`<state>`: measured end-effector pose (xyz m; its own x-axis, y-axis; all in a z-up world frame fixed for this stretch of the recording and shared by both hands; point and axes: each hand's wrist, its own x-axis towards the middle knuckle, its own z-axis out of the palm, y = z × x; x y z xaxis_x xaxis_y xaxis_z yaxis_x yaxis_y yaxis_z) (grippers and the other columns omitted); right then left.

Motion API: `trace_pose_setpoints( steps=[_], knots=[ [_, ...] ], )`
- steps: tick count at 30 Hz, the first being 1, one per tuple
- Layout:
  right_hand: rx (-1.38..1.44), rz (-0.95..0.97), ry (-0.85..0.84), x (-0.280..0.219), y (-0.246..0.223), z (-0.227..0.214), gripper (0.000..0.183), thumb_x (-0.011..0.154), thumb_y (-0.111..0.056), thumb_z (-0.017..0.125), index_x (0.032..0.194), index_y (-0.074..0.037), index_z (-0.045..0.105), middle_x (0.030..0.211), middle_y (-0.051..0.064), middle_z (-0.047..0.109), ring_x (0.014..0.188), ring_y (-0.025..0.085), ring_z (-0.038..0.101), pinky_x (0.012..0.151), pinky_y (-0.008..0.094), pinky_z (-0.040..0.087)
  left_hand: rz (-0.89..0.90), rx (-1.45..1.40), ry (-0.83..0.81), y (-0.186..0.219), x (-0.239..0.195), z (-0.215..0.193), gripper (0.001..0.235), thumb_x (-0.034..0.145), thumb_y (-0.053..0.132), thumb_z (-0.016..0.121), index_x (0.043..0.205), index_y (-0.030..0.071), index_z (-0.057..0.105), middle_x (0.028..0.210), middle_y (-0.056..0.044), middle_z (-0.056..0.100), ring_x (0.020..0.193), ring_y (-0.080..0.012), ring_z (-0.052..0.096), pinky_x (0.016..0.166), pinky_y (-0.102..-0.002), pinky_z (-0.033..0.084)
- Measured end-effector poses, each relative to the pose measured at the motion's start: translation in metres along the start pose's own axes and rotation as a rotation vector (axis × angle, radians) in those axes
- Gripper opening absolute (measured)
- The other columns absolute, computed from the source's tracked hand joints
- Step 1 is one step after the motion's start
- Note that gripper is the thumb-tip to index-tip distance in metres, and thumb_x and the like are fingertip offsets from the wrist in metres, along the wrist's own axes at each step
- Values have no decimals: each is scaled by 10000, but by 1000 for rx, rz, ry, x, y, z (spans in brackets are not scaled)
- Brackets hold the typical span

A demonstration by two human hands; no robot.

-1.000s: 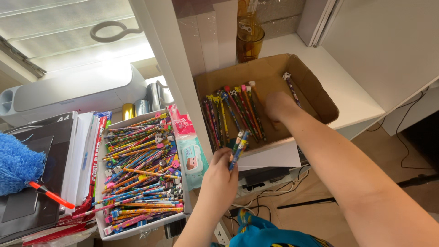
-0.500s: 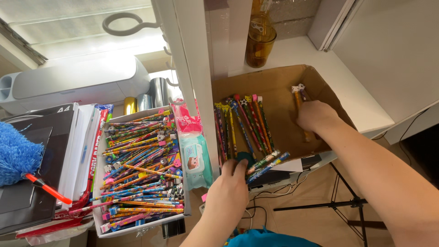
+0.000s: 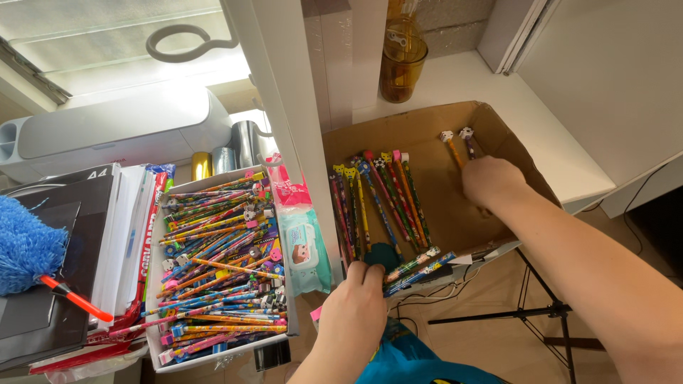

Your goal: The person places a plastic bag of small items on a shelf, then retrieves a cardboard box and cleans it with a blue duster. They open a drawer full of colorful pencils, remove several handfuls, and place them into the cleaned box.

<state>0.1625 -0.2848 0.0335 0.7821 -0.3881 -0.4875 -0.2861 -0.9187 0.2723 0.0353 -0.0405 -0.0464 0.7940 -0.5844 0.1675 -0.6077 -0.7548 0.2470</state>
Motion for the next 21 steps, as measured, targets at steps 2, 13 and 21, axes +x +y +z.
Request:
trace_pose_setpoints(
  steps=[2, 13, 21],
  knots=[
    [19, 12, 17, 1, 9, -3, 329, 778, 33, 389, 942, -34, 666, 918, 117, 686, 836, 280, 663, 617, 362, 537, -16, -29, -1, 1, 0, -1, 258, 749, -1, 585, 1006, 28, 592, 955, -95, 528, 881, -271, 458, 522, -365, 532],
    [8, 32, 68, -23, -23, -13, 363, 897, -49, 369, 1145, -66, 632, 1202, 139, 610, 1080, 326, 612, 800, 436, 537, 9, 38, 7, 1, 1, 0, 342, 811, 74, 587, 1144, 0, 567, 1025, -119, 560, 910, -266, 482, 529, -350, 541],
    [340, -306, 35, -4, -42, 13, 293, 849, -291, 516, 846, -16, 617, 892, 181, 641, 842, 298, 624, 693, 372, 488, -97, -102, 61, -1, -1, 2, 428, 743, 66, 601, 1166, 46, 541, 969, -103, 505, 728, -256, 557, 523, -356, 521]
  ],
)
